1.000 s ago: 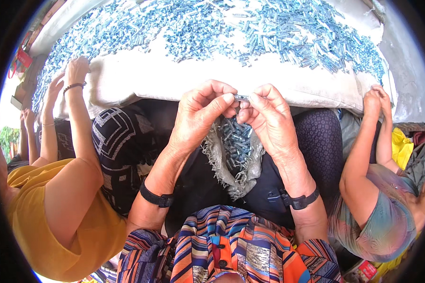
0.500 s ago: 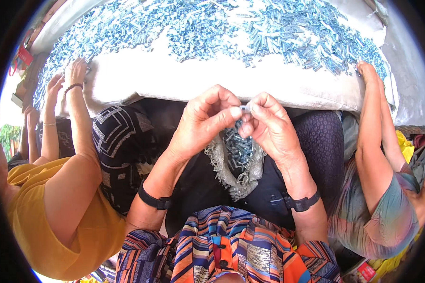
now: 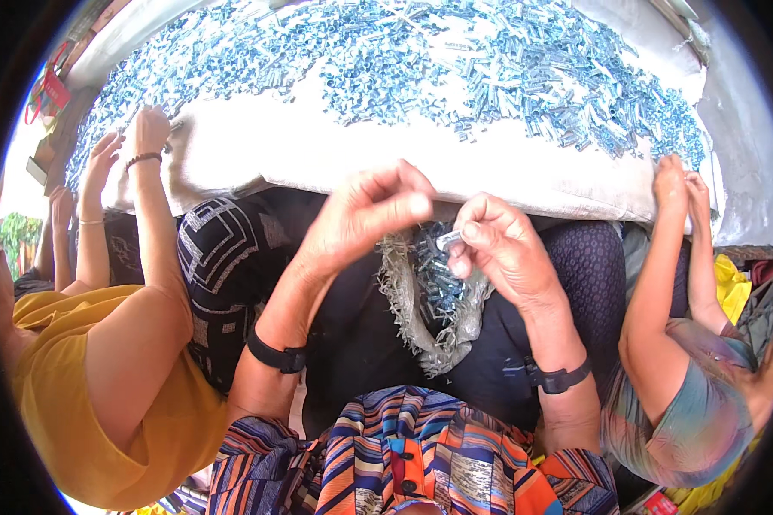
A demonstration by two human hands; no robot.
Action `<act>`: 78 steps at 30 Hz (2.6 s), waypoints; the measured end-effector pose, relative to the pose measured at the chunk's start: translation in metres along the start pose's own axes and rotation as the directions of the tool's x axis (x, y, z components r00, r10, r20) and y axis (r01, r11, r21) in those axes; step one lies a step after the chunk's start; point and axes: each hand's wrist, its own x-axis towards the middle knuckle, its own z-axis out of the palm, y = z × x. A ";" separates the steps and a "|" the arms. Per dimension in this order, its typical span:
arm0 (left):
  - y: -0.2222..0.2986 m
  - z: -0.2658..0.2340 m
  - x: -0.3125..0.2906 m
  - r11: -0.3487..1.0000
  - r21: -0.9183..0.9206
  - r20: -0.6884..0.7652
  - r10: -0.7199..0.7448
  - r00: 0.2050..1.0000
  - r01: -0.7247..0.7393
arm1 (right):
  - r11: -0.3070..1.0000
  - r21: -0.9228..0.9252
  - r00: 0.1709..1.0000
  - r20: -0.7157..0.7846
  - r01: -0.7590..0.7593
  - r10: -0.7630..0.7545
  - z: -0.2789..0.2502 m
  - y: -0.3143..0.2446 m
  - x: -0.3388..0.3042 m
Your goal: Inspecting and sorting small blue metal components from a large pile into a collection bag.
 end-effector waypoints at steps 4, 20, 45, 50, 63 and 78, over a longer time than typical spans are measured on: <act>-0.008 -0.016 0.035 0.731 0.680 -0.248 0.305 0.919 -0.059 | 0.824 -0.565 1.000 0.014 0.031 -0.027 -0.003 -0.029 0.007; -0.025 -0.016 0.059 0.329 0.941 -0.243 0.483 0.841 0.083 | -0.401 -0.889 0.904 -0.031 -0.220 -0.427 -0.018 -0.056 0.162; -0.003 0.024 0.009 0.957 -0.282 -0.186 -0.122 0.975 0.066 | 0.859 -0.421 0.908 -0.164 0.290 -0.386 -0.004 -0.009 0.017; -0.004 0.030 0.008 0.947 -0.321 -0.134 -0.082 0.988 0.035 | 0.912 -0.274 0.916 -0.176 0.307 -0.361 -0.006 -0.005 0.007; -0.016 0.045 -0.004 0.773 -0.605 0.220 -0.065 0.973 0.189 | 0.988 0.110 0.994 -0.002 0.111 -0.112 -0.009 0.002 -0.013; -0.026 0.014 0.058 0.499 0.867 -0.243 0.439 0.865 -0.010 | 0.426 -0.902 0.888 -0.133 0.076 -0.440 -0.034 -0.045 0.027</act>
